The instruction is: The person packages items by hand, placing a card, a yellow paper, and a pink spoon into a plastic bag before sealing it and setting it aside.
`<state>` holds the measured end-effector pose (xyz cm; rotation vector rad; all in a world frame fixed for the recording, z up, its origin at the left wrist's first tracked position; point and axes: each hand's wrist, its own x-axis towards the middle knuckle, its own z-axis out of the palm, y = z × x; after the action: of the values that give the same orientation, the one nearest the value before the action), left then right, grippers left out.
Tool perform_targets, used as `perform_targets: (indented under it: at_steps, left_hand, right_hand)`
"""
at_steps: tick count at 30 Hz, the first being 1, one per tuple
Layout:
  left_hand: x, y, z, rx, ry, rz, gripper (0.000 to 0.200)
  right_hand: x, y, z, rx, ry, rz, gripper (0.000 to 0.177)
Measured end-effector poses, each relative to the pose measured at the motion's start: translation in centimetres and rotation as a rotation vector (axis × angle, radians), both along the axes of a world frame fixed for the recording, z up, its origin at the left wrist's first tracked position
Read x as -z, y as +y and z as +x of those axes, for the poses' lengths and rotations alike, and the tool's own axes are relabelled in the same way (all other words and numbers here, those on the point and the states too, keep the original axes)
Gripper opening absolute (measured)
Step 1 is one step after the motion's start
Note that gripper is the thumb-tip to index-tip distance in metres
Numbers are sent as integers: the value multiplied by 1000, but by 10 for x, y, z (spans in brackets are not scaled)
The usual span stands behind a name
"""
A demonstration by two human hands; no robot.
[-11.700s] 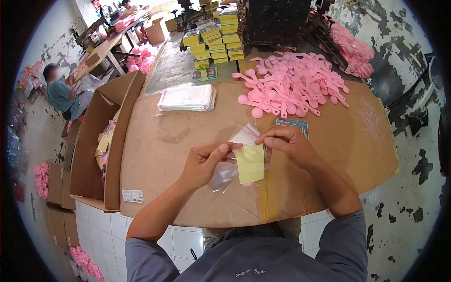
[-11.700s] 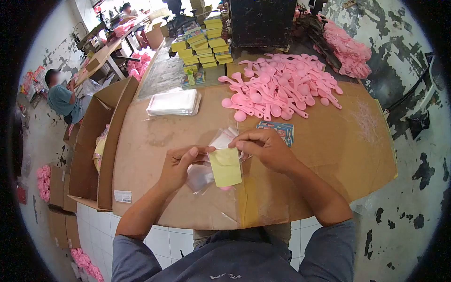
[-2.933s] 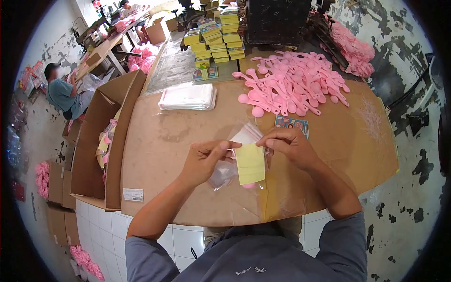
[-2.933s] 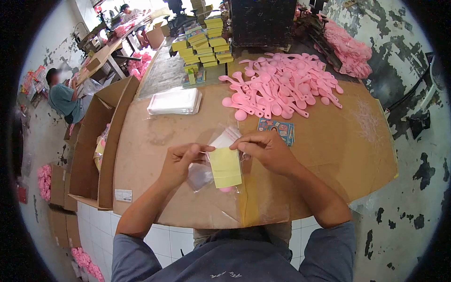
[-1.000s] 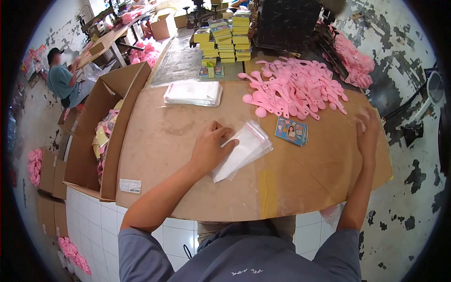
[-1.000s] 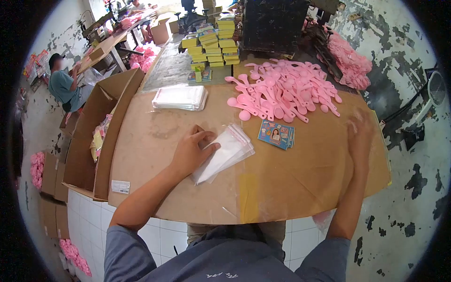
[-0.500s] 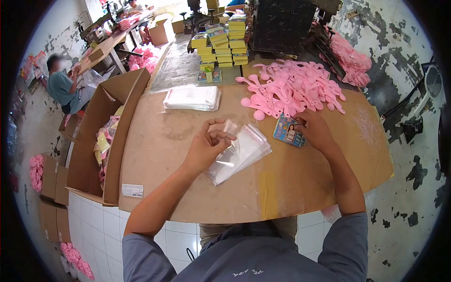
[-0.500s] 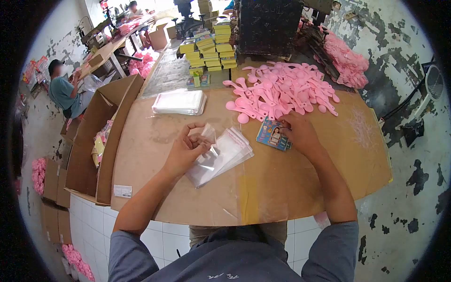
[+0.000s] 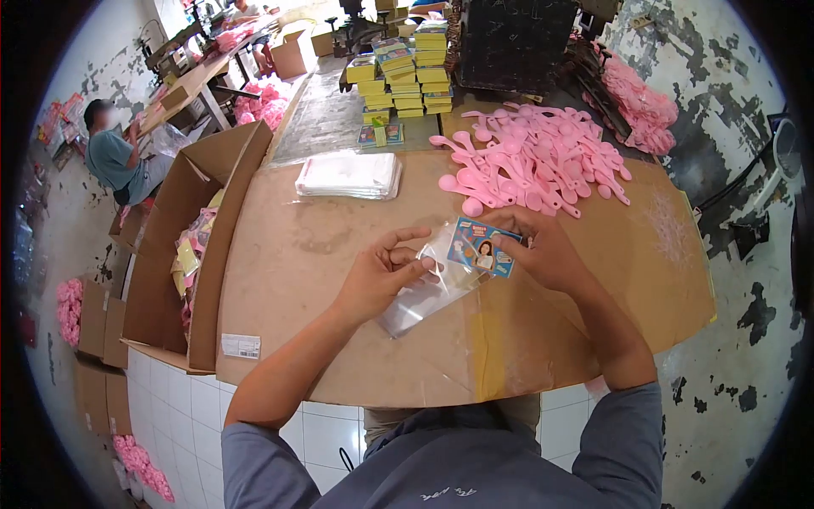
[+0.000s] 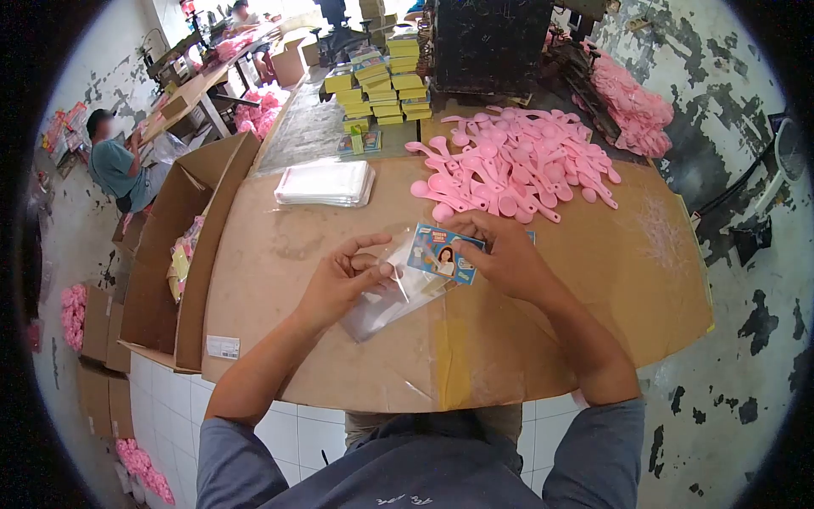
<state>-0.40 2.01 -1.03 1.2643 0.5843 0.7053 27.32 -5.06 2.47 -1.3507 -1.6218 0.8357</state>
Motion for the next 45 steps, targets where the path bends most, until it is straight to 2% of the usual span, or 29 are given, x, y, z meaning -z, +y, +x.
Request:
perform_targets:
  at_steps: [4,7,10,16,19,22,25,28,31,34,38,43,45]
  left_hand:
    - [-3,-3,0,-4,23,0,52]
    - [5,0,0,-12,62,-14,52]
    - [6,-2,0,-22,99,20,46]
    - [13,-5,0,92,163,90,34]
    - [9,-7,1,121,204,30,26]
    - [2,-11,4,85,111,-47,21]
    - [3,-10,3,62,94,-30,21]
    - [6,-8,1,36,130,8,21]
    - [2,-11,4,-43,117,21,20]
    - [-2,-14,5,-49,91,-31,19]
    - [2,-19,6,-35,220,178,22]
    - [-16,-29,5,24,386,458,27]
    - [-8,-26,6,-19,318,337,29]
  right_hand:
    - [12,0,-8,59,266,30,28]
    - [8,-6,-5,102,293,64,26]
    - [11,-8,-2,106,115,133,26]
    - [14,-12,-7,76,3,164,25]
    - [19,-10,-8,65,8,214,25]
    - [20,-11,-6,72,-11,200,25]
    - [19,-13,-7,98,61,152,25]
    - [20,-13,-8,97,39,211,27]
    - [19,-15,-10,88,-12,283,28]
    - [10,-18,-11,28,-137,228,25]
    - [9,-21,-21,-65,-197,198,25]
    - [15,-22,-27,-97,-196,224,26]
    - [15,-21,-21,-69,-231,214,25]
